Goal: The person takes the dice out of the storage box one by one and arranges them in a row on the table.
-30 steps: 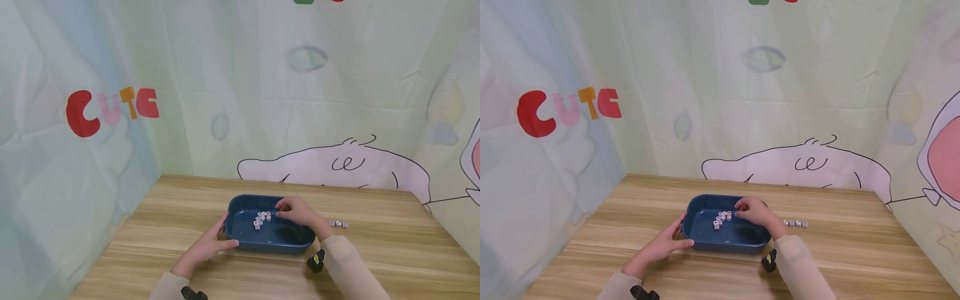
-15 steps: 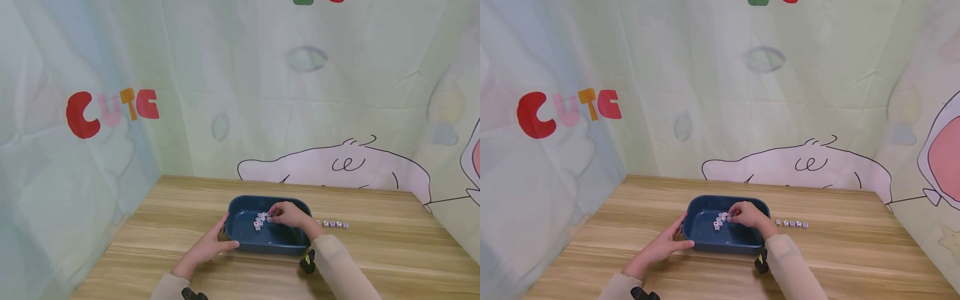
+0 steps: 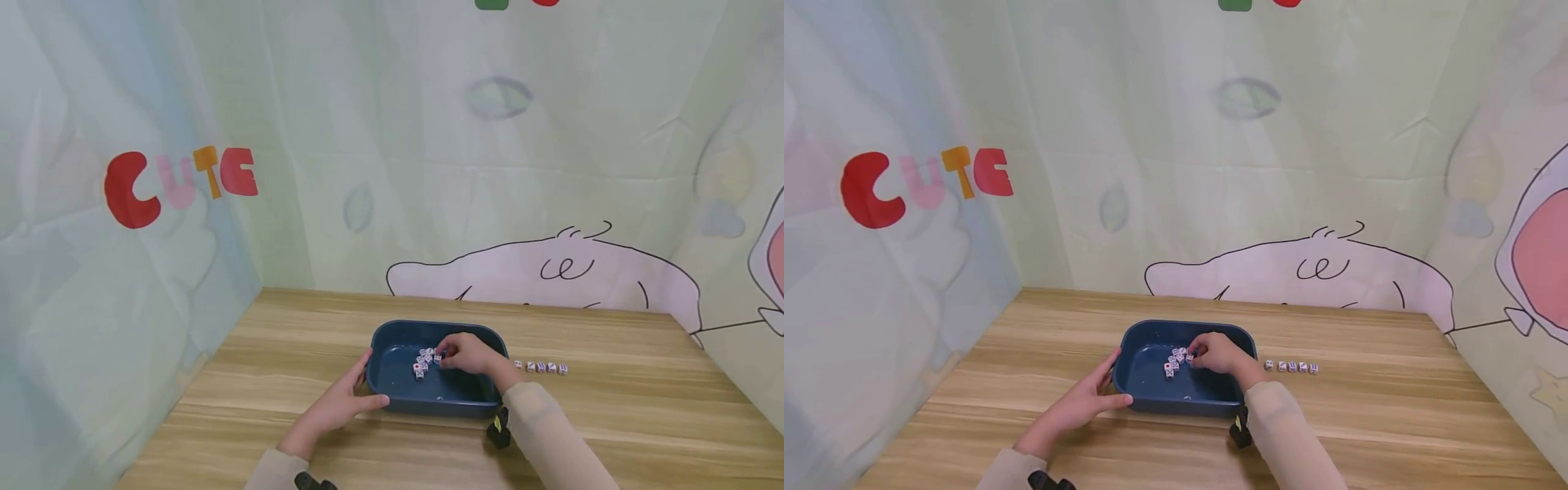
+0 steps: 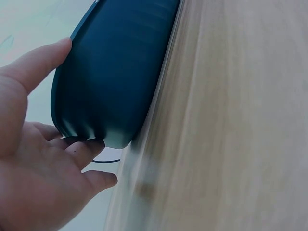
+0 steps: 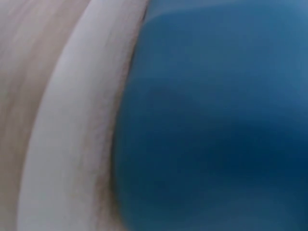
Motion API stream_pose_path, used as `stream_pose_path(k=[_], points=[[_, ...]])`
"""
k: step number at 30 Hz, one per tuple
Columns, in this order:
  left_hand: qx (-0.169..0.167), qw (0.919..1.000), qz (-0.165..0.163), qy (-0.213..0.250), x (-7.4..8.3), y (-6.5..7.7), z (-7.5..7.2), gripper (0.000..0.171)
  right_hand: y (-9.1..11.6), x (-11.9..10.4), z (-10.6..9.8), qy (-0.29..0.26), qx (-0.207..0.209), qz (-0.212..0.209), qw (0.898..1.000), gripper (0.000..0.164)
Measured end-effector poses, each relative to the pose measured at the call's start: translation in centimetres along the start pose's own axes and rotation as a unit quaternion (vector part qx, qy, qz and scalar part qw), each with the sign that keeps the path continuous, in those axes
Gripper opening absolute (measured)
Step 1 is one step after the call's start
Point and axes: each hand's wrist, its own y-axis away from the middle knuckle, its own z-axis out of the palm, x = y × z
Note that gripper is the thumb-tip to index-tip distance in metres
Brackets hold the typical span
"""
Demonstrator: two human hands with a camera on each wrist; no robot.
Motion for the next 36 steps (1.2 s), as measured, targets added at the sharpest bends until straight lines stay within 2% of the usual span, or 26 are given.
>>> stream_pose_path(k=[22,36], points=[[0.000,1.0000,0.000,-0.005,0.21,0.11,-0.04,0.096,-0.19,-0.16,0.28,-0.001,-0.005,0.016,1.000,0.015],[-0.010,0.9999,0.010,0.009,-0.18,-0.08,-0.12,0.097,0.01,-0.39,0.40,0.007,0.002,0.021,1.000,0.008]])
